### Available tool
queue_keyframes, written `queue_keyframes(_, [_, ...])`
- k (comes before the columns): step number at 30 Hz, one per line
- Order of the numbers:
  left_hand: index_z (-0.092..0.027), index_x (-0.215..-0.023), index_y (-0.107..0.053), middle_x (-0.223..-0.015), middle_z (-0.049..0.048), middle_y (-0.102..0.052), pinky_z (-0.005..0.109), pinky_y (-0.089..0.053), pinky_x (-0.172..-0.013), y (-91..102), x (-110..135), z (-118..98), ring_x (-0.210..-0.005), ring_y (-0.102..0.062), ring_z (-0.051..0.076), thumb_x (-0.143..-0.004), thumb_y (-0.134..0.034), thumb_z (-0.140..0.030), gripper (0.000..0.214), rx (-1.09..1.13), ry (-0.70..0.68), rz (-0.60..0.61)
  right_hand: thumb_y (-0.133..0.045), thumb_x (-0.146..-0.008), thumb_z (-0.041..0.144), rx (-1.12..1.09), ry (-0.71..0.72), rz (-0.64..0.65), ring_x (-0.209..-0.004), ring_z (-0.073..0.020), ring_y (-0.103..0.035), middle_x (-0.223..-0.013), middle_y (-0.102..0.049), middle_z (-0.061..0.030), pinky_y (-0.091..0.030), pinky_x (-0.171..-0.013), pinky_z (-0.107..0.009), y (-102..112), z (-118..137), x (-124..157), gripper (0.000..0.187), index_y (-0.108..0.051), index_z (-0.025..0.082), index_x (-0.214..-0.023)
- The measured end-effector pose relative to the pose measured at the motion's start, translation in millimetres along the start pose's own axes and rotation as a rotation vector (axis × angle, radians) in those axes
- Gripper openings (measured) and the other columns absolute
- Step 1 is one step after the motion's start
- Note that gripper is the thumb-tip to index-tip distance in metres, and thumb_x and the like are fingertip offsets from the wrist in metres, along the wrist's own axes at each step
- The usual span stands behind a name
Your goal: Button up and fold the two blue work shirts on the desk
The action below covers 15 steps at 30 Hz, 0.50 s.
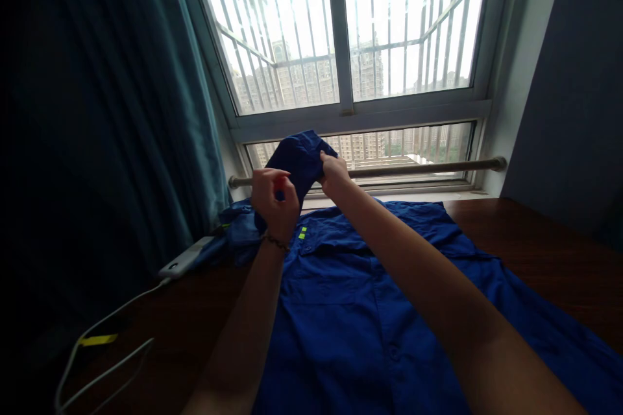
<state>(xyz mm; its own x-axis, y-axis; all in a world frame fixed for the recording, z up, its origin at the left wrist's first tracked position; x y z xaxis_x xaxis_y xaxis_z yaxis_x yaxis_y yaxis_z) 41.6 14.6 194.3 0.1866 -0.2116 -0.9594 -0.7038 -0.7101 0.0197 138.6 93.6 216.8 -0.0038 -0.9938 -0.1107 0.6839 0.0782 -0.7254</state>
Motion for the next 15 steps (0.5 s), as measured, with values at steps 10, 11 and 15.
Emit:
queue_keyframes(10, [-0.018,-0.129,-0.039,-0.140,0.0171,-0.026,0.061,-0.011,-0.098,-105.8,170,107,-0.128,-0.015,0.040,-0.084,-0.025,-0.055,0.061,-0.530,0.542,1.225,-0.045,-0.086,0.015,0.088,0.244,-0.077,-0.061,-0.0101,-0.056,-0.070,-0.054,0.0037,-0.052,-0.065,-0.032,-21,71,-22,0.022,-0.045,0.016,-0.108])
queue_keyframes(11, [-0.018,-0.129,-0.038,-0.141,0.0170,-0.024,0.062,-0.009,-0.098,-102.5,174,119,-0.129,-0.013,0.041,-0.083,-0.022,-0.058,0.064,-0.570,0.605,1.215,-0.045,-0.086,0.016,0.093,0.259,-0.093,-0.062,-0.0104,-0.057,-0.070,-0.054,0.0033,-0.052,-0.065,-0.032,-15,78,-24,0.023,-0.045,0.016,-0.110])
queue_keyframes(15, [-0.013,-0.128,-0.041,-0.139,0.0189,-0.028,0.057,-0.013,-0.101,-83.7,164,140,-0.127,-0.019,0.041,-0.084,-0.027,-0.053,0.061,-0.560,0.724,1.052,-0.046,-0.086,0.016,0.080,0.251,-0.100,-0.064,-0.0122,-0.058,-0.071,-0.057,0.0015,-0.053,-0.066,-0.032,11,98,-39,0.023,-0.046,0.015,-0.109])
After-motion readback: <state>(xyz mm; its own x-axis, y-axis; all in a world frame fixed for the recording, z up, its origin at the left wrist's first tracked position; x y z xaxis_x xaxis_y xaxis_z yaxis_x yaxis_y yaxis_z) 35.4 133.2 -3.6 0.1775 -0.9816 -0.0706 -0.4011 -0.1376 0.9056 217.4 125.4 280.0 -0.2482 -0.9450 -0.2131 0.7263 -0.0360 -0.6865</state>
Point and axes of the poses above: each hand's wrist, its own x-axis away from the middle knuckle, its own y-axis out of the back of the hand, z = x × y, the point moved 3 cm from there along -x, towards the middle knuckle
